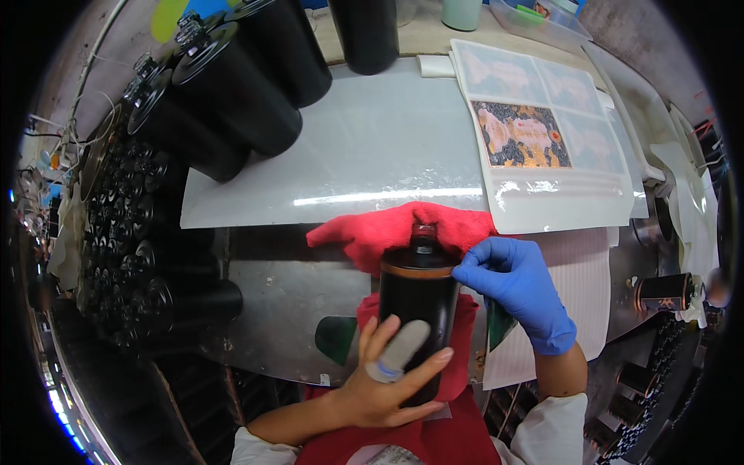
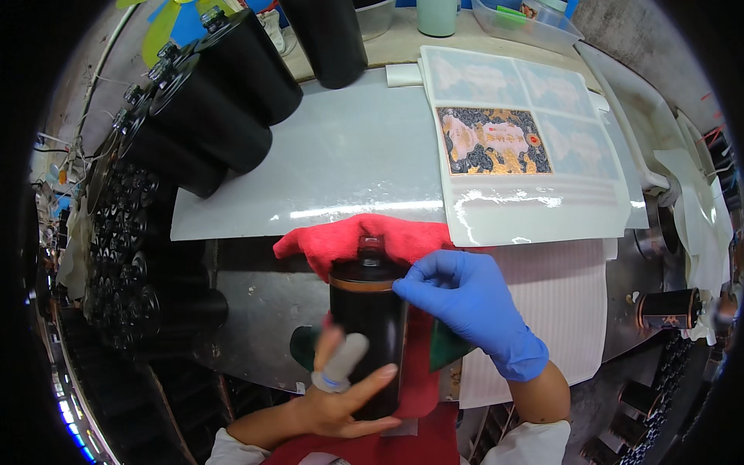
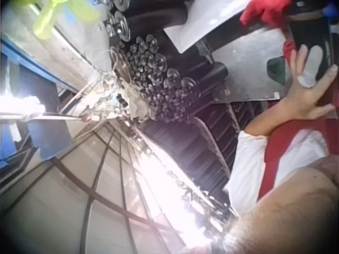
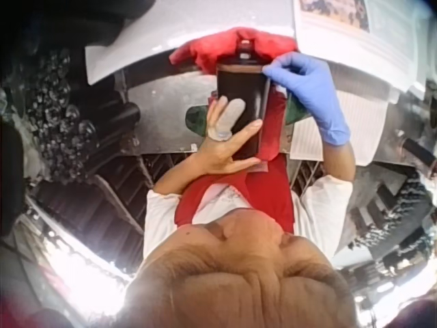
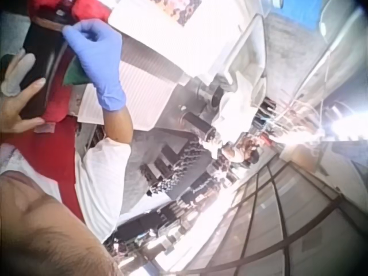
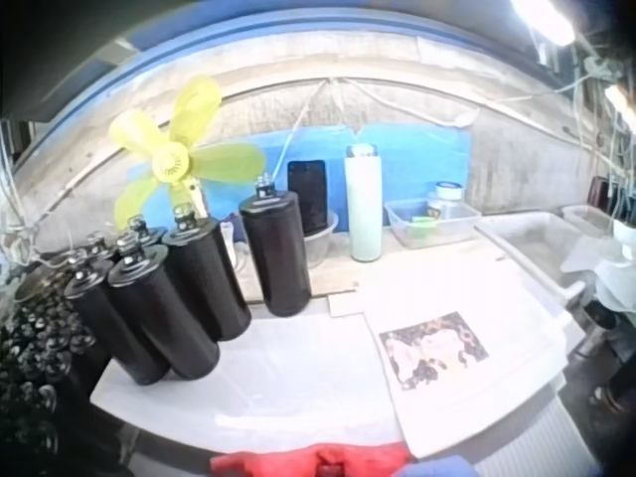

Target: The person applies decorative labels and copper-colored bands to black cylindrical containers. They peel backing from adhesive labels, align and smooth them onto the container surface, and press copper bands around the top and bottom edges. The person wipes the container with a green cloth between steps and places finished containers aside.

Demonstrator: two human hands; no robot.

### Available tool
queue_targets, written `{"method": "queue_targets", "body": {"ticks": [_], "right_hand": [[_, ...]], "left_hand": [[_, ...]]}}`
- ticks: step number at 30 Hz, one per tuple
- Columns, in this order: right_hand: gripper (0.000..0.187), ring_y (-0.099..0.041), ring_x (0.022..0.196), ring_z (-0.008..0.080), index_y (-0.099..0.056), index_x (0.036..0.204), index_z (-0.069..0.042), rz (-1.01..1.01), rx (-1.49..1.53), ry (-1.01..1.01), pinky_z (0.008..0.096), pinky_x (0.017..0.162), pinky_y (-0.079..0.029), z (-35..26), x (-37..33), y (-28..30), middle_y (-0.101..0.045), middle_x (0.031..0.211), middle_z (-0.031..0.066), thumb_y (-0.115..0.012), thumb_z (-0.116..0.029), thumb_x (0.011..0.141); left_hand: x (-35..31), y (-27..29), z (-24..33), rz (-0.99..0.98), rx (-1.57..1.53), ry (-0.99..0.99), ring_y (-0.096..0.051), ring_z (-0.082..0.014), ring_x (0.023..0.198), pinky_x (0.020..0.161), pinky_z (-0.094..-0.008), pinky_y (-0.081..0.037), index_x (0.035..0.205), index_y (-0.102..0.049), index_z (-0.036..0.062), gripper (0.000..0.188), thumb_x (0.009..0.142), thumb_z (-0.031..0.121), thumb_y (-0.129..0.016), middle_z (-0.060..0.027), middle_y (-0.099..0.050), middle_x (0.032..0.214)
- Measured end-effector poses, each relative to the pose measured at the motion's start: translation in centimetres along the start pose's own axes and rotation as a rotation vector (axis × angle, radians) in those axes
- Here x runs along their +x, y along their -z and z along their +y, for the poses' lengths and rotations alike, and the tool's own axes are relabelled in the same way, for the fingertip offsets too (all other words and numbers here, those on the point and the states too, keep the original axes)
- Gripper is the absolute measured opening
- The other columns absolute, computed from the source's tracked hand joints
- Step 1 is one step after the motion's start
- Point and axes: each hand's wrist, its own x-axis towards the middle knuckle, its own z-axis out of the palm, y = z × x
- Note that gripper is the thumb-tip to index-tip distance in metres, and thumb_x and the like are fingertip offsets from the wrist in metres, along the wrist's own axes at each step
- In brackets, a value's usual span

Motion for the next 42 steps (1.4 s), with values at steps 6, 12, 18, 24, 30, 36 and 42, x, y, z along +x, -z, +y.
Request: {"method": "queue_targets", "body": {"ticks": [6, 12, 18, 24, 30, 36, 42], "right_hand": [[0.013, -0.053, 0.067, 0.0037, -0.065, 0.081, 0.0, 0.022, 0.03, -0.02, 0.0188, 0.061, -0.043, -0.1, -0.7, 0.2, -0.062, 0.073, 0.0004, -0.07, -0.011, 0.077], [0.011, -0.051, 0.057, 0.0042, -0.064, 0.08, -0.001, 0.071, 0.107, -0.047, 0.0191, 0.051, -0.042, 1.0, -1.4, -0.4, -0.059, 0.068, -0.0002, -0.069, -0.011, 0.078], [0.011, -0.051, 0.052, 0.005, -0.063, 0.08, -0.002, 0.071, 0.13, -0.053, 0.0191, 0.046, -0.042, 2.0, -1.4, -1.2, -0.058, 0.066, 0.0002, -0.068, -0.011, 0.079], [0.011, -0.051, 0.053, 0.0048, -0.063, 0.079, -0.002, 0.088, 0.109, -0.061, 0.0193, 0.046, -0.041, 1.8, -1.3, -1.1, -0.058, 0.065, 0.0, -0.068, -0.011, 0.078], [0.01, -0.051, 0.053, 0.0045, -0.063, 0.078, -0.002, 0.09, 0.105, -0.049, 0.019, 0.046, -0.041, 2.1, -1.4, -1.1, -0.057, 0.065, 0.0, -0.069, -0.01, 0.078], [0.01, -0.051, 0.052, 0.0045, -0.063, 0.078, -0.003, 0.095, 0.115, -0.057, 0.0189, 0.045, -0.041, 2.1, -1.4, -1.2, -0.058, 0.065, -0.0002, -0.07, -0.01, 0.078], [0.01, -0.051, 0.053, 0.0046, -0.063, 0.078, -0.003, 0.091, 0.116, -0.052, 0.019, 0.045, -0.041, 2.2, -1.4, -1.2, -0.058, 0.065, -0.0003, -0.07, -0.011, 0.078]], "left_hand": [[-2.7, 0.4, -3.5, 0.069, -0.487, 0.113, -0.029, -0.0326, 0.133, 0.109, -0.0438, -0.02, 0.144, -0.006, 0.0048, 0.092, 0.077, 0.013, -0.069, -0.0237, -0.025, 0.143], [6.8, 2.3, -3.3, 0.692, -0.795, 0.371, -0.031, -0.0222, 0.126, 0.106, -0.036, -0.023, 0.139, -0.022, -0.0006, 0.072, 0.082, 0.01, -0.065, -0.0176, -0.029, 0.137], [8.2, 1.0, -4.3, 0.721, -0.723, 0.403, -0.038, -0.0198, 0.119, 0.102, -0.0332, -0.032, 0.138, -0.024, 0.0019, 0.069, 0.081, 0.0, -0.063, -0.0118, -0.034, 0.129], [8.2, 0.8, -4.5, 0.665, -0.758, 0.362, -0.039, -0.0205, 0.119, 0.102, -0.0343, -0.032, 0.139, -0.019, 0.0011, 0.073, 0.081, 0.0, -0.062, -0.0137, -0.033, 0.13], [8.0, 1.2, -4.4, 0.612, -0.89, 0.29, -0.037, -0.0223, 0.123, 0.103, -0.0356, -0.033, 0.141, -0.012, 0.0012, 0.079, 0.079, -0.005, -0.061, -0.0156, -0.031, 0.132], [8.4, 0.8, -4.3, 0.666, -0.938, 0.306, -0.037, -0.0188, 0.119, 0.102, -0.031, -0.031, 0.138, -0.019, -0.0036, 0.078, 0.079, 0.006, -0.069, -0.0151, -0.031, 0.131], [8.3, 0.7, -4.5, 0.678, -0.854, 0.329, -0.038, -0.0193, 0.117, 0.101, -0.031, -0.031, 0.138, -0.021, -0.0033, 0.077, 0.08, 0.011, -0.07, -0.0156, -0.033, 0.129]]}}
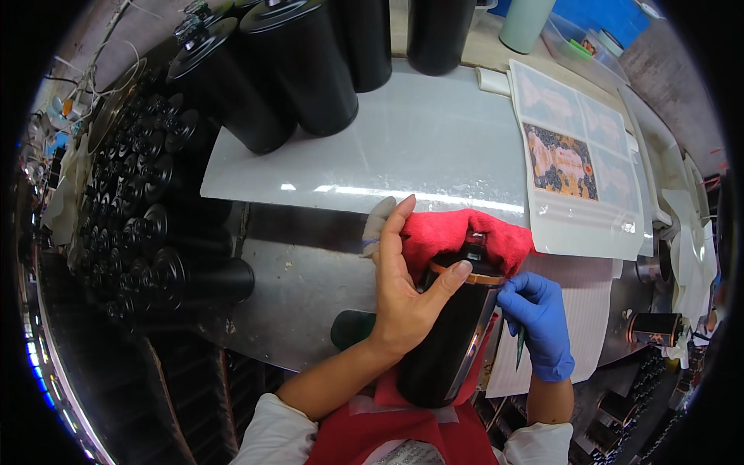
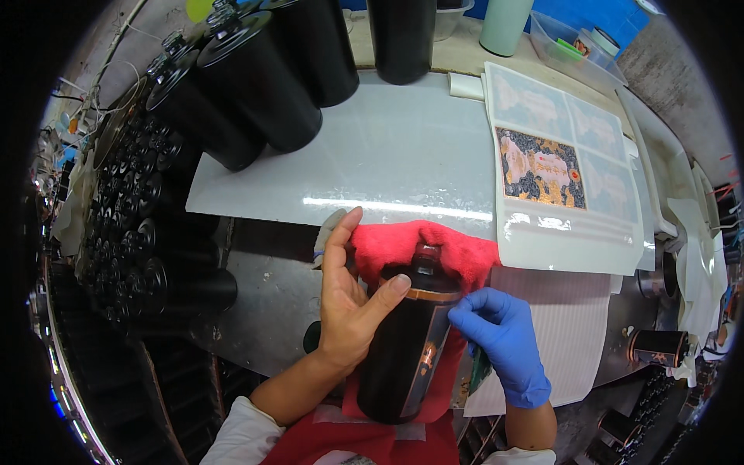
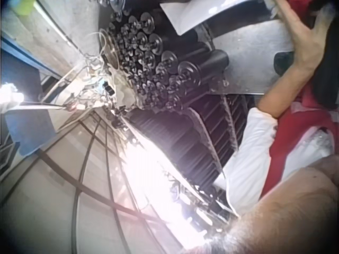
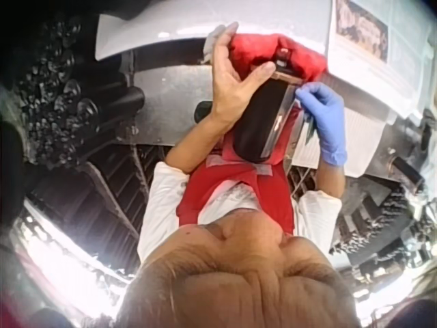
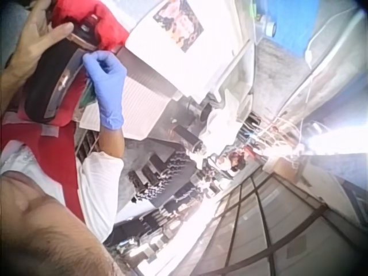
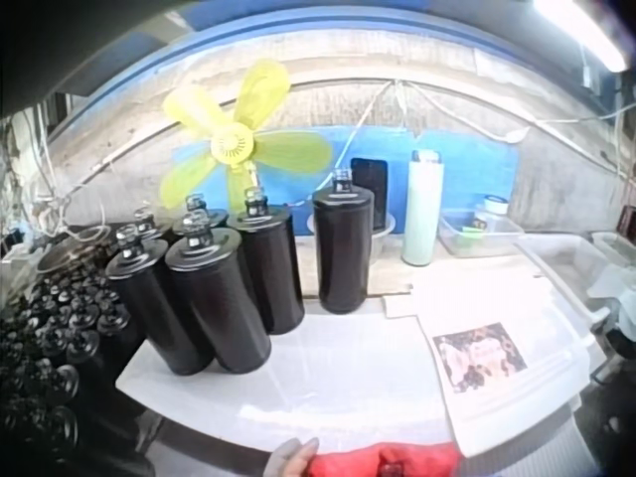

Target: The person applies decorative labels and copper-colored bands to black cylindrical containers. They peel backing from adhesive labels, align and smooth them onto the container surface, and press copper bands around the top and bottom edges. The person wipes the container with a green cloth between steps and places finished containers aside.

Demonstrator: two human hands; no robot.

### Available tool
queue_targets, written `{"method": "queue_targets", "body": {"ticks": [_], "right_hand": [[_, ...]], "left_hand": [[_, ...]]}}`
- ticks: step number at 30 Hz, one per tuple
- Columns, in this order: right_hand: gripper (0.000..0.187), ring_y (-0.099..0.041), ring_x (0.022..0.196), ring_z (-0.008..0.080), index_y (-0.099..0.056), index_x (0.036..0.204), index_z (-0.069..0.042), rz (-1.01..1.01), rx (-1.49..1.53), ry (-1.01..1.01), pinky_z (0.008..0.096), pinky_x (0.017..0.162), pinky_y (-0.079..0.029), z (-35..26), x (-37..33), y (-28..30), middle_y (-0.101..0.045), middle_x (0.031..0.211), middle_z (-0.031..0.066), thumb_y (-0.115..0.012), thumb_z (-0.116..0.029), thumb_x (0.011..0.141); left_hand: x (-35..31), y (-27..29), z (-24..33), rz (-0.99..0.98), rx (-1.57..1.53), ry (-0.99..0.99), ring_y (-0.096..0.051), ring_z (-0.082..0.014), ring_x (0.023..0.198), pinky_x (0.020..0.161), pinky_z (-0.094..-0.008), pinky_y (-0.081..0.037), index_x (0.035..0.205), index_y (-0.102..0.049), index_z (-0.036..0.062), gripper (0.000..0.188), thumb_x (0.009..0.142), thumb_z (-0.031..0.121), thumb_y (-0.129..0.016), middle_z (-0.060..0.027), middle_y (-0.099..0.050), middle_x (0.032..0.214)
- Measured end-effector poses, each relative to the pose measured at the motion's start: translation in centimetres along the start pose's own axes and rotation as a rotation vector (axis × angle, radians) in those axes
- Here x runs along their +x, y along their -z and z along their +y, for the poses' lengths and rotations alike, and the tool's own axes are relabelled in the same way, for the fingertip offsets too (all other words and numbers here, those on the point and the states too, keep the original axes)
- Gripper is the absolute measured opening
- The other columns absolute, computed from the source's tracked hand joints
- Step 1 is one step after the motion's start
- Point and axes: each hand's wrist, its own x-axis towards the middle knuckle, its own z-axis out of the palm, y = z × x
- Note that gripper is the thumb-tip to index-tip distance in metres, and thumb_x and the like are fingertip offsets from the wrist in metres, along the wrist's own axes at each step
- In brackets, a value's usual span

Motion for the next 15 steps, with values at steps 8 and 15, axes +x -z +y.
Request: {"method": "queue_targets", "body": {"ticks": [8, 15], "right_hand": [[0.011, -0.051, 0.055, 0.0044, -0.063, 0.078, -0.003, 0.001, -0.001, 0.011, 0.0188, 0.046, -0.041, 0.01, -0.04, 0.01, -0.058, 0.066, -0.0004, -0.069, -0.012, 0.078], [0.011, -0.051, 0.055, 0.0045, -0.063, 0.078, -0.003, -0.005, 0.001, 0.001, 0.0188, 0.047, -0.041, 0.02, -0.04, 0.01, -0.058, 0.066, -0.0008, -0.069, -0.012, 0.078]], "left_hand": [[0.0, 0.08, -0.04, -0.011, 0.011, -0.002, -0.041, -0.0181, 0.113, 0.098, -0.0302, -0.034, 0.139, -0.021, -0.0003, 0.075, 0.081, 0.012, -0.068, -0.0146, -0.031, 0.127], [-0.01, -0.06, -0.01, -0.019, -0.042, 0.027, -0.037, -0.0205, 0.117, 0.1, -0.0323, -0.032, 0.139, -0.021, -0.0001, 0.075, 0.08, 0.009, -0.067, -0.0152, -0.031, 0.126]]}}
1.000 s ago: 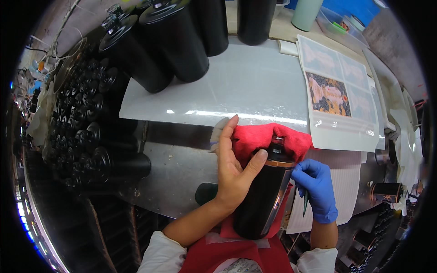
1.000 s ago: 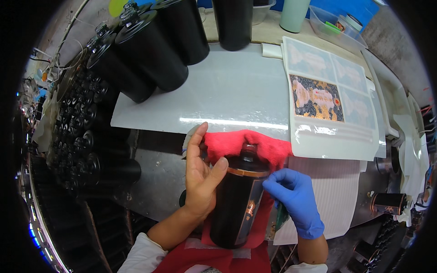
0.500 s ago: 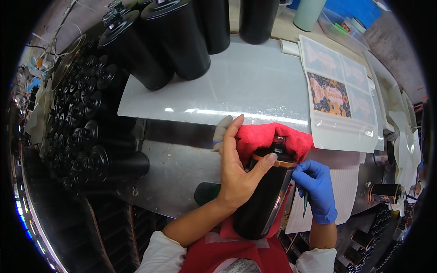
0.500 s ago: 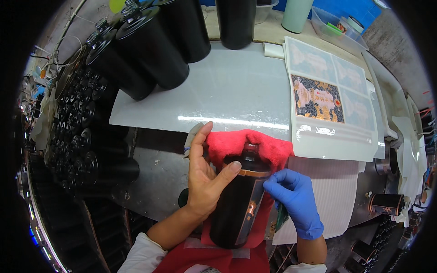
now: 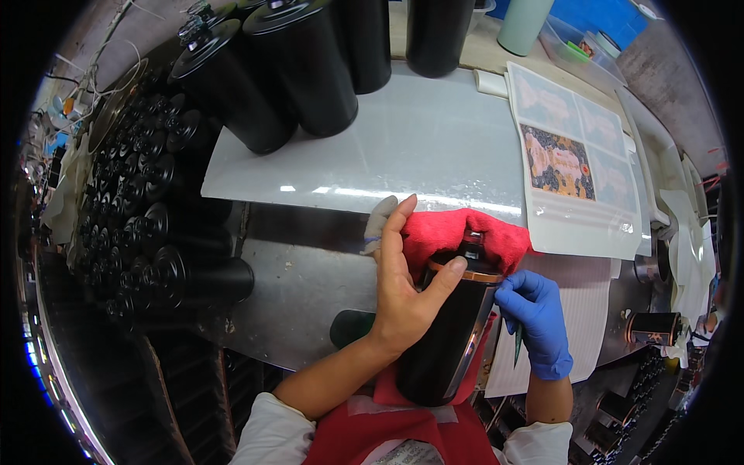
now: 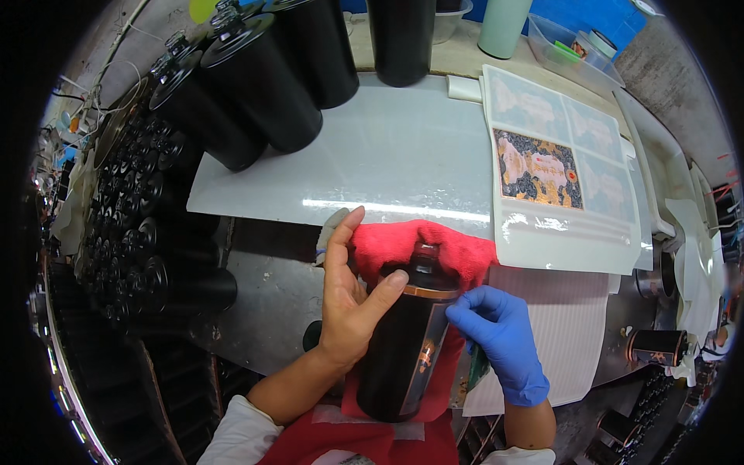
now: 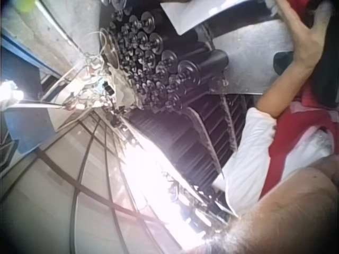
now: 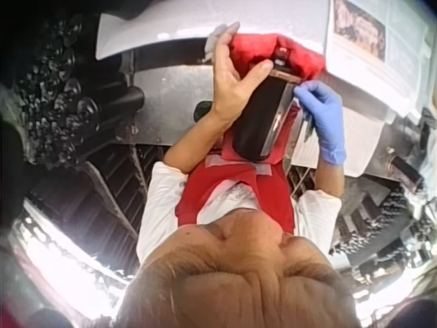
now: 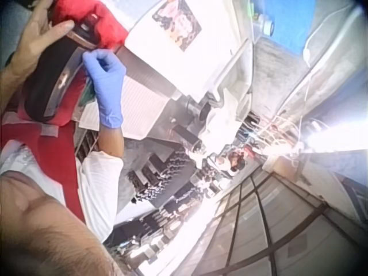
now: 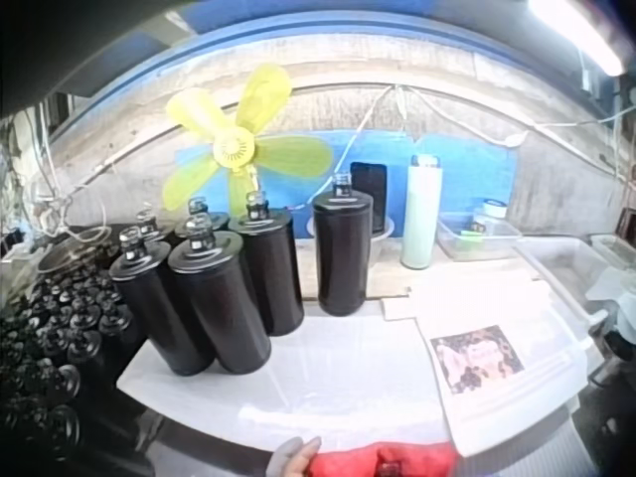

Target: The person applies decorative labels and copper-colored bands to black cylindrical containers. They peel backing from adhesive labels, align and smooth them onto the container surface, and press copper bands around the top and bottom edges. The person wipes the container with a green cloth between steps and places finished containers aside.

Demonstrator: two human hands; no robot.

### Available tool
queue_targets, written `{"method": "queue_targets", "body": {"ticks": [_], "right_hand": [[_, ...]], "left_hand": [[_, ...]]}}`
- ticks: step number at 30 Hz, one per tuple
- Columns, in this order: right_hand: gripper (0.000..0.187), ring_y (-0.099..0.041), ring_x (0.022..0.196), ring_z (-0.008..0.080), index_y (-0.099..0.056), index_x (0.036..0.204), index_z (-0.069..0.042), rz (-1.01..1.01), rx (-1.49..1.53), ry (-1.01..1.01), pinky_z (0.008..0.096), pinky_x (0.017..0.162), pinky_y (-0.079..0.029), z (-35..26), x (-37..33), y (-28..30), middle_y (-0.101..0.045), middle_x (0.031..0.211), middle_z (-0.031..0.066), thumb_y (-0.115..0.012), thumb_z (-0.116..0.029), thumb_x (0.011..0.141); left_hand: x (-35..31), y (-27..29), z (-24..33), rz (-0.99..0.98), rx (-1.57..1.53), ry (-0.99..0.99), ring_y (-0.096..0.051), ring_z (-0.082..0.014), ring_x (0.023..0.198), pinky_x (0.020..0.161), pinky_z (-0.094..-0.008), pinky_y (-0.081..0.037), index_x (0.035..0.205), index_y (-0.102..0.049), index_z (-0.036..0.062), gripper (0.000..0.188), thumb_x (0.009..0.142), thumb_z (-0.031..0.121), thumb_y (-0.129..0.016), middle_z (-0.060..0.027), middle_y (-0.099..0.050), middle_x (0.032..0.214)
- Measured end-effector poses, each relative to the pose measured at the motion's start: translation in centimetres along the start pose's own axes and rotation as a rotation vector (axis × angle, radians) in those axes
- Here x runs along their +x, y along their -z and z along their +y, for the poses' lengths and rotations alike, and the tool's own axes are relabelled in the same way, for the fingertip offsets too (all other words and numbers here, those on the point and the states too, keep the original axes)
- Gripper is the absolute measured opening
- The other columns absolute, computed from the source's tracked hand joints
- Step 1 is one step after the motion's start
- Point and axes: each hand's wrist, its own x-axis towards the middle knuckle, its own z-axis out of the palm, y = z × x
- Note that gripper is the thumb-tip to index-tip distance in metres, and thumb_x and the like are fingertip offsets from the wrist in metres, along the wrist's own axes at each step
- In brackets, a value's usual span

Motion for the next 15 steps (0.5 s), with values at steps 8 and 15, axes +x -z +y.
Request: {"method": "queue_targets", "body": {"ticks": [8, 15], "right_hand": [[0.017, -0.048, 0.051, 0.0053, -0.061, 0.079, -0.004, 0.034, 0.006, 0.044, 0.0188, 0.045, -0.037, 0.9, 0.0, 0.6, -0.053, 0.061, -0.0001, -0.063, -0.019, 0.083], [0.028, -0.06, 0.083, 0.0199, -0.049, 0.119, -0.003, 0.067, 0.807, -0.092, 0.0299, 0.066, -0.053, 6.8, -2.3, 4.4, -0.057, 0.099, 0.0098, -0.047, -0.009, 0.092]], "left_hand": [[-0.1, -0.1, 0.4, 0.006, 0.365, -0.011, -0.035, -0.0308, 0.119, 0.103, -0.0393, -0.026, 0.14, -0.017, -0.0004, 0.095, 0.07, 0.022, -0.078, -0.0234, -0.027, 0.13], [-2.5, 0.9, 3.5, -0.184, 0.613, -0.108, -0.027, -0.0326, 0.129, 0.108, -0.04, -0.018, 0.143, -0.004, -0.0014, 0.116, 0.064, 0.032, -0.082, -0.026, -0.021, 0.14]]}}
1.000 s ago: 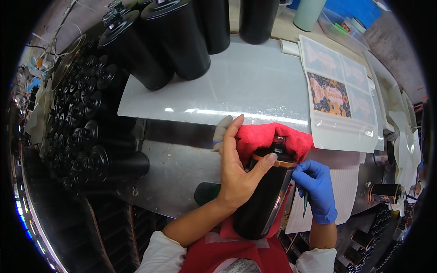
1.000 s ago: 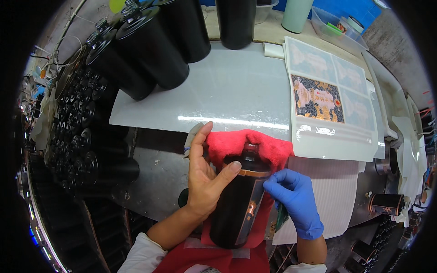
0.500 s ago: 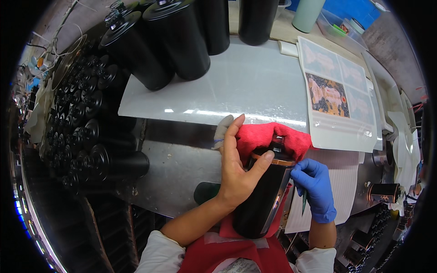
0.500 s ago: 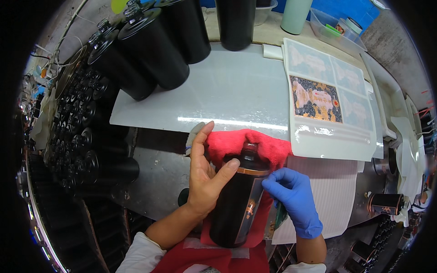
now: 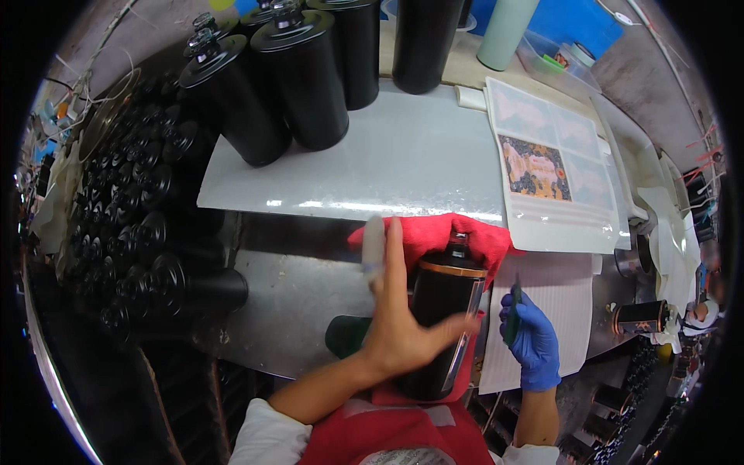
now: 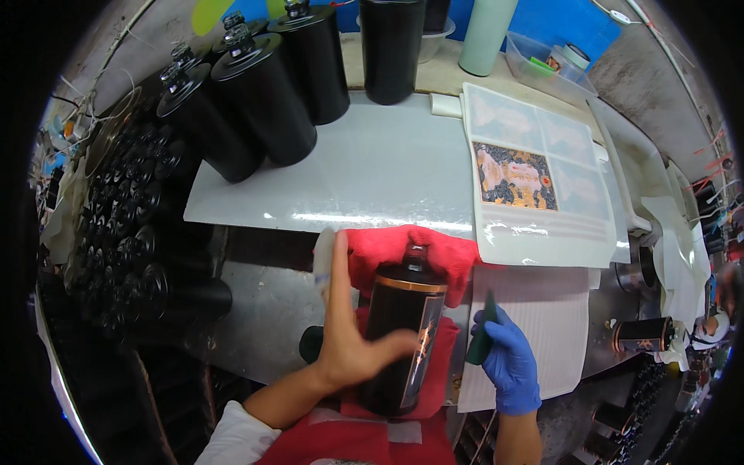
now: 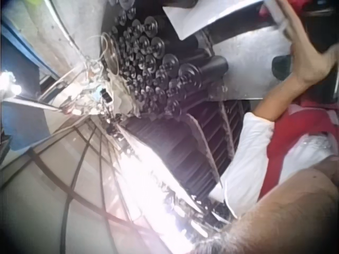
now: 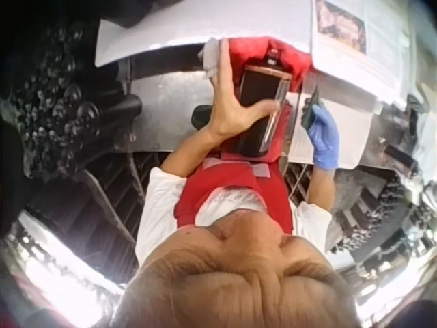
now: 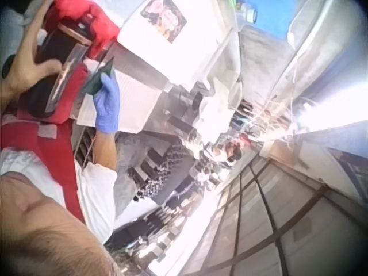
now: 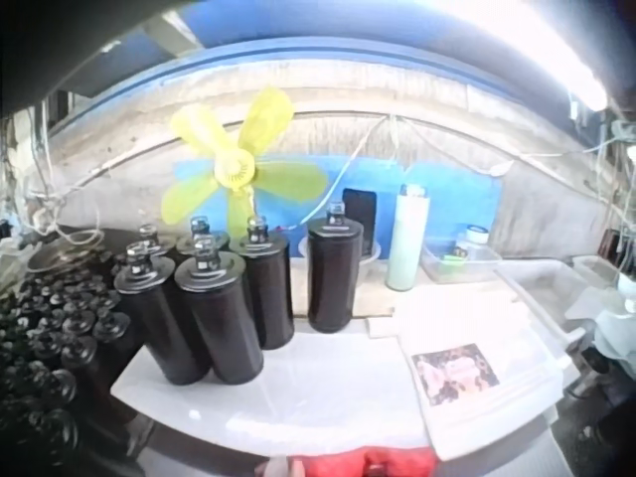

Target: The person applies decorative labels and copper-colored bands to black cylindrical containers. They peel backing from adhesive labels, align and smooth them onto the container surface, and press copper bands around the top and bottom edges. The person wipes the container with a green cloth between steps and places finished containers aside.

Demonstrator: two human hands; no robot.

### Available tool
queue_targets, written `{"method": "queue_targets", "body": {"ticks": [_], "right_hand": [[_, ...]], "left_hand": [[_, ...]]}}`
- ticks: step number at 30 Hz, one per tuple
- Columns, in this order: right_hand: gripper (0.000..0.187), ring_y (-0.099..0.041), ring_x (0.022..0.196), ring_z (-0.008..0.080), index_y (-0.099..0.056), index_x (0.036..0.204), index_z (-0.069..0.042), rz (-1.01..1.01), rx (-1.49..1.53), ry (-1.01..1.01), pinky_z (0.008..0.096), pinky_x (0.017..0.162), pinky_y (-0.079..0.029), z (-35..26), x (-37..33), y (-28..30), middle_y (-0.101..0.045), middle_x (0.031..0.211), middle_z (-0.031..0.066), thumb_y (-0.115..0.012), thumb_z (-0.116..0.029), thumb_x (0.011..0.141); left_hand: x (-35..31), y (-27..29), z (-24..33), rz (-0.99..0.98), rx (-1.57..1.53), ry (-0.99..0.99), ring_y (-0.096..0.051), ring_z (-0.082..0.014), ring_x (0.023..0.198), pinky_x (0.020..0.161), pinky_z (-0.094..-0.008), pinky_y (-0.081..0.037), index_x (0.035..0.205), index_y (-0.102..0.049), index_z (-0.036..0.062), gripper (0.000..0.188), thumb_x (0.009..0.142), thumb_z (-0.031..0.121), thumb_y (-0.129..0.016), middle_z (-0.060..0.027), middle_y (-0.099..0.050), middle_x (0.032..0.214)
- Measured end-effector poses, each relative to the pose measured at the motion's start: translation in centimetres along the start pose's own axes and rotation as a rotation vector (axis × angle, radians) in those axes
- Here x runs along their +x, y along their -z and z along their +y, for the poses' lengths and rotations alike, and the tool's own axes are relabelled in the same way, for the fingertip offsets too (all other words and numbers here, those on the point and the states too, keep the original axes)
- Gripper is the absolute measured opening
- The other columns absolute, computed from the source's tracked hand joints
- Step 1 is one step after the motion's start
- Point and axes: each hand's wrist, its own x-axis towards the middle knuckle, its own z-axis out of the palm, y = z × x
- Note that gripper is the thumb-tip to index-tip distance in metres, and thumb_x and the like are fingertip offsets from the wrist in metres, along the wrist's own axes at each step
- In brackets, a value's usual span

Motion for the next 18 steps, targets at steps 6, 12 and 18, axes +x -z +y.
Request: {"method": "queue_targets", "body": {"ticks": [6, 12, 18], "right_hand": [[0.043, -0.056, 0.086, 0.01, -0.048, 0.124, -0.007, 0.203, -0.364, 0.538, 0.0229, 0.068, -0.048, -1.5, -2.4, -5.6, -0.056, 0.099, 0.002, -0.055, -0.013, 0.082], [0.037, -0.061, 0.09, 0.023, -0.046, 0.118, -0.008, 0.051, -1.478, 0.763, 0.0315, 0.077, -0.047, 0.6, -3.0, -16.3, -0.059, 0.099, 0.0138, -0.056, -0.007, 0.082], [0.036, -0.051, 0.097, 0.0135, -0.046, 0.117, -0.005, 0.075, -0.905, 0.628, 0.0277, 0.085, -0.044, 0.8, -1.3, -11.2, -0.053, 0.105, 0.0068, -0.056, -0.007, 0.082]], "left_hand": [[-7.6, -0.5, -0.5, -0.432, 0.531, -0.541, -0.027, -0.029, 0.126, 0.104, -0.0538, -0.01, 0.127, -0.052, 0.0124, 0.065, 0.078, 0.055, -0.058, -0.0078, -0.044, 0.133], [-8.6, -2.2, -2.0, -0.187, 0.675, -0.752, -0.037, -0.0272, 0.126, 0.105, -0.0541, -0.019, 0.126, -0.051, 0.013, 0.044, 0.084, 0.025, -0.051, -0.0021, -0.049, 0.124], [-8.8, -0.5, -4.3, -0.277, 0.329, -0.503, -0.033, -0.0463, 0.125, 0.106, -0.0501, -0.022, 0.14, -0.027, 0.0069, 0.072, 0.079, 0.022, -0.062, -0.0284, -0.021, 0.142]]}}
